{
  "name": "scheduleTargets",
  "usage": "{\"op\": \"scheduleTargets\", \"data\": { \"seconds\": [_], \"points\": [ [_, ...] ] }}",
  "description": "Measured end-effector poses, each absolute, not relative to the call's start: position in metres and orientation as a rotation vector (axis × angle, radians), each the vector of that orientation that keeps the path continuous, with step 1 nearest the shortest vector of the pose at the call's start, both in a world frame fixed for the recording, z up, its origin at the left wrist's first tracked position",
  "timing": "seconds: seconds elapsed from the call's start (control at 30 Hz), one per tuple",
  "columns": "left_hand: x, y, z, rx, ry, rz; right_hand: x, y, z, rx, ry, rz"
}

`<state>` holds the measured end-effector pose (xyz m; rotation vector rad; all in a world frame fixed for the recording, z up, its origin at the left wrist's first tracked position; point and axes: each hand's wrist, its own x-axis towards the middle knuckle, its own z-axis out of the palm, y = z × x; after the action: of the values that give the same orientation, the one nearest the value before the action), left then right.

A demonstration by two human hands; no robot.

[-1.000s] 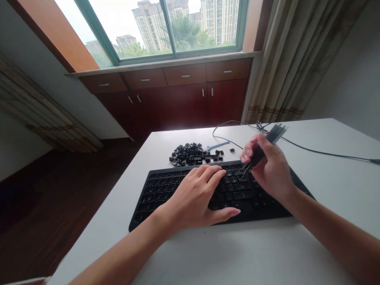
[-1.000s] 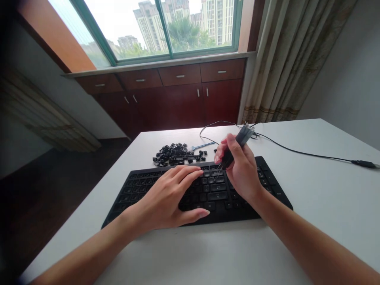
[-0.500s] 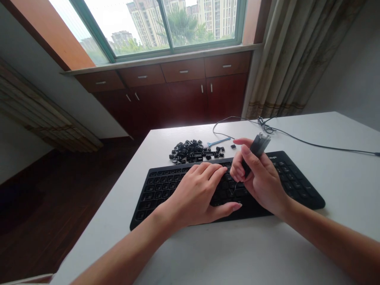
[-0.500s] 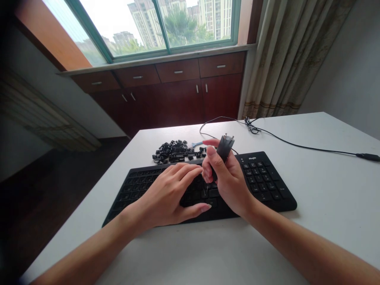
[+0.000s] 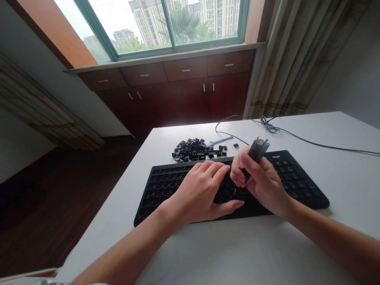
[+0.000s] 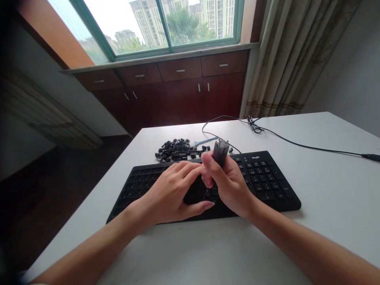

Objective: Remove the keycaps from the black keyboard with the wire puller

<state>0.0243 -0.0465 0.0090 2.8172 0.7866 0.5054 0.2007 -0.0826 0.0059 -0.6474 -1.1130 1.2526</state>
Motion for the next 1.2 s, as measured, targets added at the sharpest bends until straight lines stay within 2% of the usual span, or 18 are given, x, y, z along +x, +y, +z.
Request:
{"op": "scheduleTargets", "data": {
  "seconds": [0.27,0.57,0.77,1.0,1.2],
  "points": [
    [0.025,-0.047,0.011,2.804,0.779,0.522,0.198,-0.080,0.006,-0.609,-1.099,1.379],
    [0.023,-0.049,0.015,2.826,0.751,0.470,0.196,-0.085,-0.001,-0.640,-1.155,1.265],
    [0.020,-0.050,0.019,2.856,0.736,0.431,0.187,-0.081,0.005,-0.619,-0.983,1.320],
    [0.026,-0.054,0.006,2.790,0.842,0.568,0.168,-0.063,0.001,-0.784,-1.017,1.077],
    [0.025,-0.054,0.001,2.768,0.831,0.605,0.167,-0.067,0.003,-0.711,-1.024,1.228]
  ]
}}
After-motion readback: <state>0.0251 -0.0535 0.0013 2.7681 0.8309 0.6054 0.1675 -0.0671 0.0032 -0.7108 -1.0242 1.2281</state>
